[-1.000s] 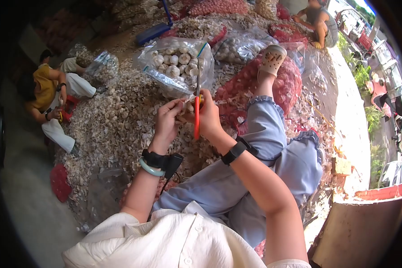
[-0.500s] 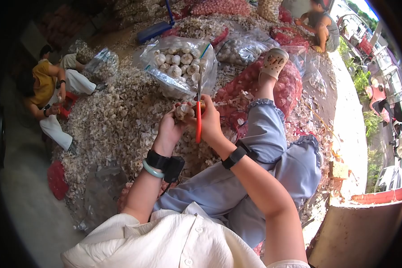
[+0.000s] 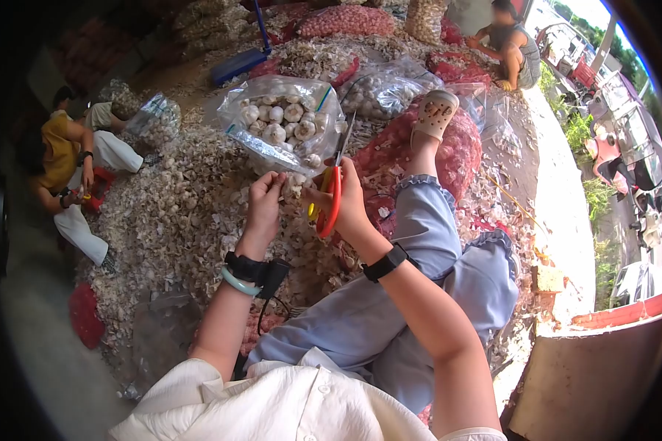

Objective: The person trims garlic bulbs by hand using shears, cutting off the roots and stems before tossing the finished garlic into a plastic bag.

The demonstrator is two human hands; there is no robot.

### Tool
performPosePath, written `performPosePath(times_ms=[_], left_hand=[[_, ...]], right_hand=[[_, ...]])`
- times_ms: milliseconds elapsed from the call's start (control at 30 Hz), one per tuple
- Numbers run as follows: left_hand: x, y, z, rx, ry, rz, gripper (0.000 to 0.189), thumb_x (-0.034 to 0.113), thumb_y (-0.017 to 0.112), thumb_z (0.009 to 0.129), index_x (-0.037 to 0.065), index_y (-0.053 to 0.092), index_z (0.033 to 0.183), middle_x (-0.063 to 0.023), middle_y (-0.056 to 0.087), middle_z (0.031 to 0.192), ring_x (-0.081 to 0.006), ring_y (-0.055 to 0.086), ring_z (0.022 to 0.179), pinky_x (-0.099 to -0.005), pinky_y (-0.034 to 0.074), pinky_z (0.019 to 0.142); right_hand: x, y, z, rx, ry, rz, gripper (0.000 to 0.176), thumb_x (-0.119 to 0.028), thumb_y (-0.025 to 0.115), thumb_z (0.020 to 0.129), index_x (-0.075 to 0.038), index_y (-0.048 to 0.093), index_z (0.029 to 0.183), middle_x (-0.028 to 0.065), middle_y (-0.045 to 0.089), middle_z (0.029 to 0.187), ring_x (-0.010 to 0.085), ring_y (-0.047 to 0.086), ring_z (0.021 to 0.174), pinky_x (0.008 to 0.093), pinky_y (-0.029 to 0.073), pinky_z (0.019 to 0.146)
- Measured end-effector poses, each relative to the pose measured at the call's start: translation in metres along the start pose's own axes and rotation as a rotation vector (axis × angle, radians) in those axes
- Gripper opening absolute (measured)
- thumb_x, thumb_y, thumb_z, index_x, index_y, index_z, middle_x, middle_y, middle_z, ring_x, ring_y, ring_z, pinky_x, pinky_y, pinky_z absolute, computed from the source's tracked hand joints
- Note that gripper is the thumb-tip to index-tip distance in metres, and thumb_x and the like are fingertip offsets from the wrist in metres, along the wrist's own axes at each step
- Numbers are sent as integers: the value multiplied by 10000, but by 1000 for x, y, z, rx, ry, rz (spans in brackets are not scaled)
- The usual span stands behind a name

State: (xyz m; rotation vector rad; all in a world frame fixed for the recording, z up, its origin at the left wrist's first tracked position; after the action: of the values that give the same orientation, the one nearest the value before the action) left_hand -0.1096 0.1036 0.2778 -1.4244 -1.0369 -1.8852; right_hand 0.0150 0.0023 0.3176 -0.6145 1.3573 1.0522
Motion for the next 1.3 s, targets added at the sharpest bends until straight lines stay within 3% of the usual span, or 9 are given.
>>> performPosePath(times_ms=[67, 167, 333, 500, 633, 833, 967, 1100, 1300], left_hand=[[-8, -12, 0, 273, -85, -52, 242, 244, 516, 958, 91, 553, 774, 27, 562, 715, -75, 553, 607, -212, 425, 509], [-7, -13, -3, 311, -285, -167, 274, 266, 499, 959, 88, 553, 758, 23, 567, 726, -83, 558, 628, -224, 419, 484], [24, 7, 6, 7, -128, 108, 291, 261, 514, 944, 56, 674, 1074, 2, 639, 843, -92, 606, 727, -230, 475, 550], [29, 31, 4, -181, -49, 163, 233, 202, 618, 899, 8, 677, 1013, 12, 640, 811, -48, 557, 692, -197, 451, 563], [11, 30, -1, 68, -227, -78, 162, 144, 590, 915, 11, 682, 924, 12, 619, 771, -49, 522, 637, -195, 416, 593], [-20, 25, 8, 177, -110, -218, 183, 107, 563, 924, 18, 622, 775, 14, 588, 748, -54, 495, 640, -224, 385, 569], [-16, 29, 3, 336, -253, -322, 199, 180, 534, 951, 18, 611, 865, -1, 607, 775, -89, 562, 713, -242, 451, 657], [2, 43, 10, -27, -218, -176, 234, 245, 579, 930, 17, 630, 947, -7, 620, 796, -86, 576, 662, -245, 482, 572], [-19, 24, 23, -3, -90, -89, 198, 228, 617, 905, 33, 646, 917, 8, 607, 770, -59, 547, 627, -215, 457, 553]], right_hand=[[-2, 1, 1, -9, 9, 37, 545, -18, 752, 712, -35, 392, 1121, 86, 568, 896, 152, 608, 784, 281, 524, 651], [0, -8, 6, 53, -1, -115, 545, -17, 748, 717, -29, 388, 1125, 83, 566, 884, 152, 610, 783, 280, 525, 643], [-3, -10, 10, 47, 10, -66, 561, -29, 759, 707, -26, 385, 1125, 80, 567, 879, 146, 604, 773, 272, 519, 639], [1, -12, 10, 45, 6, -51, 577, -27, 773, 687, -30, 397, 1125, 67, 562, 873, 136, 592, 780, 273, 518, 648], [6, -18, 13, 86, 32, -44, 578, 2, 758, 683, -35, 401, 1136, 71, 555, 901, 137, 579, 780, 273, 516, 649], [7, -23, 16, 124, 14, 17, 564, -2, 758, 670, -33, 401, 1106, 63, 542, 880, 131, 566, 764, 270, 507, 638], [8, -29, 19, 142, -4, -30, 574, -25, 775, 656, -41, 402, 1092, 53, 545, 861, 121, 560, 762, 267, 494, 643], [10, -34, 20, 143, -28, -5, 613, -30, 789, 645, -30, 398, 1117, 76, 579, 881, 131, 576, 783, 273, 500, 659], [10, -28, 20, 135, 9, 64, 595, -18, 794, 656, -27, 393, 1096, 75, 569, 870, 132, 576, 777, 274, 513, 649]])
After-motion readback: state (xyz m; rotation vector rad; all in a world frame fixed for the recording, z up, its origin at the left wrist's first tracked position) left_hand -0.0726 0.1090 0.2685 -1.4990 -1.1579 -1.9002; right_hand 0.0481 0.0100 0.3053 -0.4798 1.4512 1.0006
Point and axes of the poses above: each hand's wrist, its own z-axis towards the middle knuckle, its own y-axis out of the palm, x = y × z, the point moved 7 cm from there along z, towards the middle knuckle
